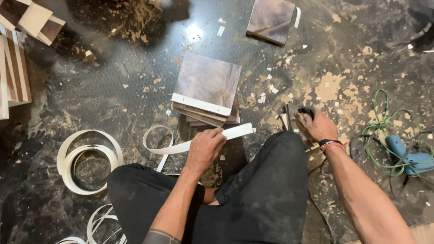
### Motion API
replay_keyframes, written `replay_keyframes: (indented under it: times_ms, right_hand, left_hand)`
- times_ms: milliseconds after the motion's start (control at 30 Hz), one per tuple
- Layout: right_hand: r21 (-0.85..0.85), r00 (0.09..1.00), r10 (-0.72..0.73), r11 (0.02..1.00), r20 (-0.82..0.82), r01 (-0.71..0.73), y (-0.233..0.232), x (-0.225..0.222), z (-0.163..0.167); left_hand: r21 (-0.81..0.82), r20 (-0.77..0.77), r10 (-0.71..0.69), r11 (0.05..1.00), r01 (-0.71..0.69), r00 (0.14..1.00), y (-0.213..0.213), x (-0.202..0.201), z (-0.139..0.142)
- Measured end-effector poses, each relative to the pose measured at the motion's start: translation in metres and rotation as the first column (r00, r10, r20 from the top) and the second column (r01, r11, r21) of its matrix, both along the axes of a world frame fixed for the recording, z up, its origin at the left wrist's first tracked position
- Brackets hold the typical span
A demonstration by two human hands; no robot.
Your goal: The person sits on the floor and applies white edge banding to the edges of small square wooden boards. They align the banding, use a hand-held edge banding tool to press it on, and trim the excess with a utility knife. The person repeats this process on multiple boards, stacking the finished pieces.
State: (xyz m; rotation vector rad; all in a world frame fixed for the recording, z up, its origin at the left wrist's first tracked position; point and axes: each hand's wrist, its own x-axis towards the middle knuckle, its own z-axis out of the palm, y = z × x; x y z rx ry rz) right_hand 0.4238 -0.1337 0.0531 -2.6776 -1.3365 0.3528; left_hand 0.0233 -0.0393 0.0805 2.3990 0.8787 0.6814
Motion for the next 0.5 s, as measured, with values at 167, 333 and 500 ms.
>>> replay_keyframes:
  times_ms: [167,333,500]
  right_hand:
    - [-0.157,0.992,-0.039,0.987,-0.117,0.020,0.001,0.016,-0.012]
    - [-0.188,0.996,-0.039,0.982,-0.075,0.024,-0.001,0.016,-0.008]
    - [-0.076,0.997,-0.059,0.996,-0.055,0.055,-0.017,0.025,0.027]
  left_hand:
    - [0.045,-0.007,-0.043,0.998,0.043,0.999,-0.001,-0.001,-0.003]
    - [0.082,-0.031,-0.047,0.995,0.049,0.998,-0.001,0.003,-0.006]
    - [0.102,-0.044,-0.043,0.994,0.047,0.998,-0.002,0.003,-0.009]
